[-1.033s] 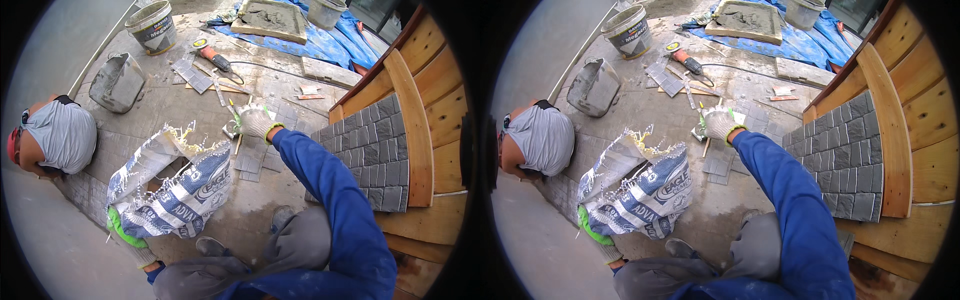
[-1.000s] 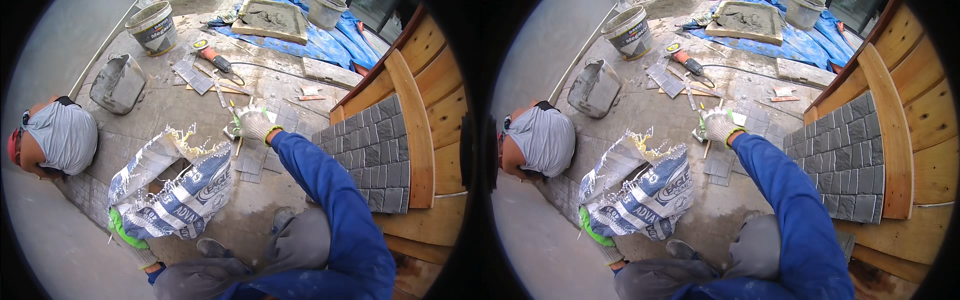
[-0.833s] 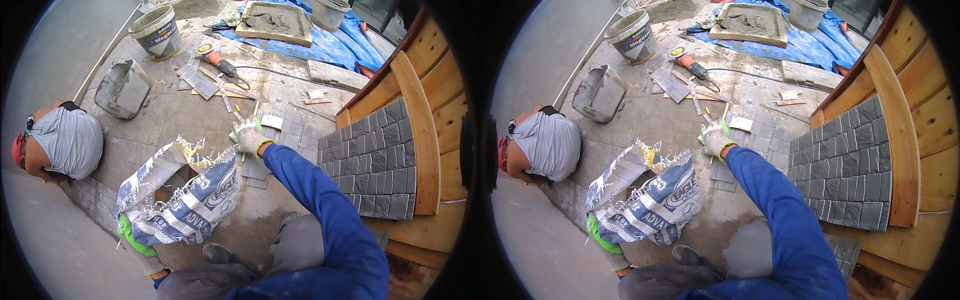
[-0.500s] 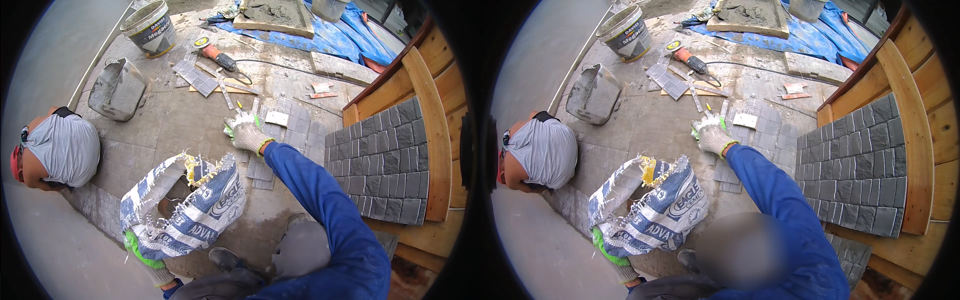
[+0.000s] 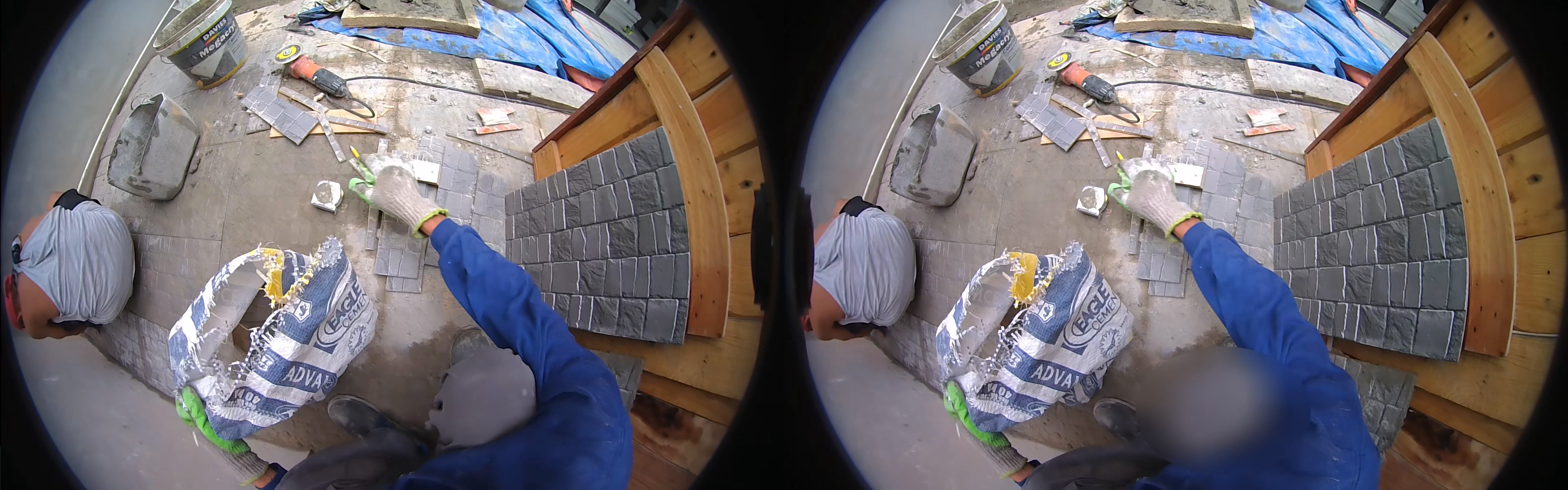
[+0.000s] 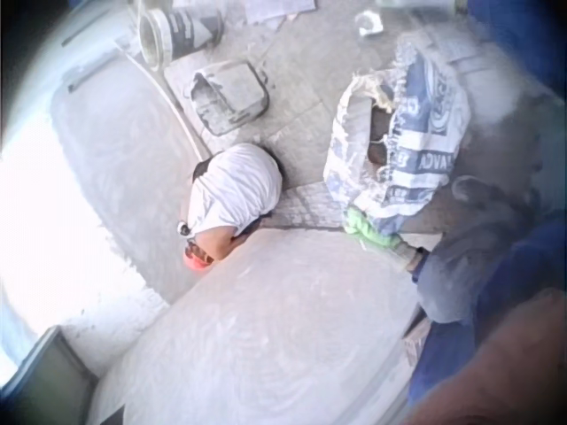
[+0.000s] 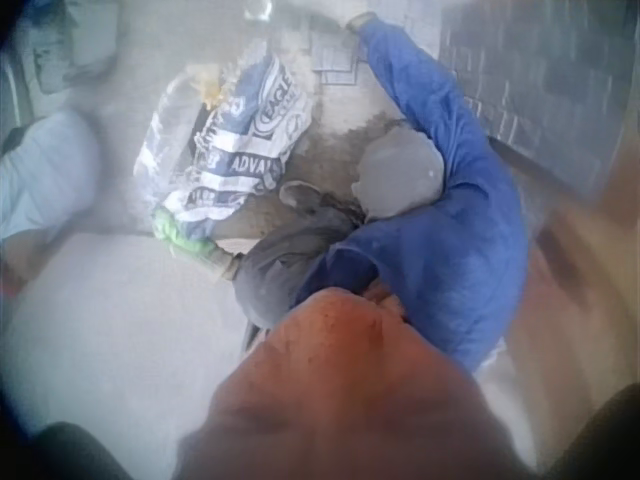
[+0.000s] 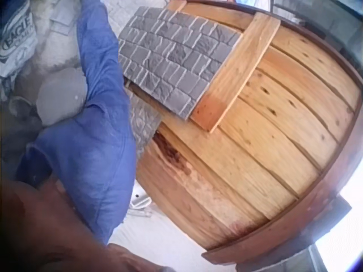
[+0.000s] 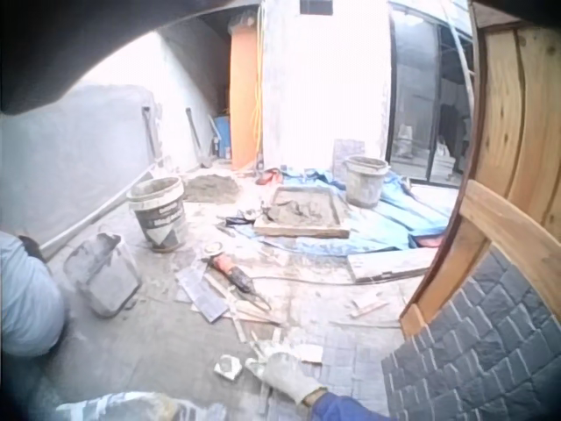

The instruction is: The person retrieves stone-like tiles from a bag and places them onto a prepared surface. They handle the tiles one at a time, arranging them in rows while another worker is visible nearby.

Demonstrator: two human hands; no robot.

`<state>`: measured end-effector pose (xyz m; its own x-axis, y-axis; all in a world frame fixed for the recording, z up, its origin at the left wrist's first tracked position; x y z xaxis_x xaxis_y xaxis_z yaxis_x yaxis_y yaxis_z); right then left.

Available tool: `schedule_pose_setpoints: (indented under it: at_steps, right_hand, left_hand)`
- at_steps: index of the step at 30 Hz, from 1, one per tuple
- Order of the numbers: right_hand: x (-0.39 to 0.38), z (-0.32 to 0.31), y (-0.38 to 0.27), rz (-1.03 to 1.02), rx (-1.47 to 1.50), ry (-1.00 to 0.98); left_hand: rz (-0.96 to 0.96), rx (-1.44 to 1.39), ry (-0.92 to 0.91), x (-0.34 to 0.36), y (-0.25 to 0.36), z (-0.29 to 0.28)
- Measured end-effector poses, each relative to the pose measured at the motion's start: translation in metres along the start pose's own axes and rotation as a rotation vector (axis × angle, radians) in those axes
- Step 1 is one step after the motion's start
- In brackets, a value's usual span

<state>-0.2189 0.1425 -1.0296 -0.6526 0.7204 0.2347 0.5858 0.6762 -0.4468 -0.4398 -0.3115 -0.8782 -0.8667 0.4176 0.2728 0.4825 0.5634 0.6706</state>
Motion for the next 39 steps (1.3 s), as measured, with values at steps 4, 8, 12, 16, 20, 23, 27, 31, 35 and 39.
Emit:
schedule_pose_setpoints:
  at_steps: [4,8,12,16,20,23,27,31,35,39]
  right_hand:
    - [-0.099,-0.04,0.022,0.127,-0.116,0.153]
    - [-0.22,-0.049,0.02,0.338,0.059,0.143]
    - [-0.301,-0.036,0.021,0.782,0.673,0.252]
    - [-0.306,-0.032,0.008,0.737,0.647,0.256]
    - [-0.31,-0.039,-0.006,0.595,0.481,0.242]
    - [-0.319,-0.04,-0.009,0.558,0.427,0.178]
    - [-0.324,-0.041,-0.013,0.529,0.41,0.082]
    - [-0.323,-0.039,-0.021,0.477,0.411,-0.012]
    - [-0.321,-0.037,-0.021,0.428,0.392,-0.079]
    - [-0.322,-0.036,-0.021,0.399,0.375,-0.139]
  left_hand:
    - [0.048,-0.054,0.026,0.019,0.04,-0.01]
    - [0.209,-0.162,0.016,0.045,0.144,-0.023]
    - [0.541,-0.126,-0.241,0.03,0.273,0.0]
    - [1.0,0.382,-0.763,-0.025,0.346,0.121]
    - [0.979,0.634,-1.088,-0.009,0.373,0.284]
    - [0.806,0.706,-0.793,0.016,0.375,0.358]
    - [0.769,0.802,-0.857,-0.042,0.328,0.446]
    - [0.79,0.687,-0.783,-0.071,0.279,0.489]
    - [0.745,0.539,-0.706,-0.065,0.264,0.494]
    - [0.409,0.242,-0.828,-0.03,0.266,0.478]
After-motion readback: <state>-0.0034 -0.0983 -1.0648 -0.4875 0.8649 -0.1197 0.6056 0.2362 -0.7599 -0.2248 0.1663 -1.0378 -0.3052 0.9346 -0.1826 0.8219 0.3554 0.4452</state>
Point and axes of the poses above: each hand's wrist, its own x-axis towards the middle knuckle, its own z-axis out of the palm, y = z × x, the point moved 7 cm from there along x, towards the middle knuckle, and after that the axes turned 8 degrees about -z, right-handed, at the moved point
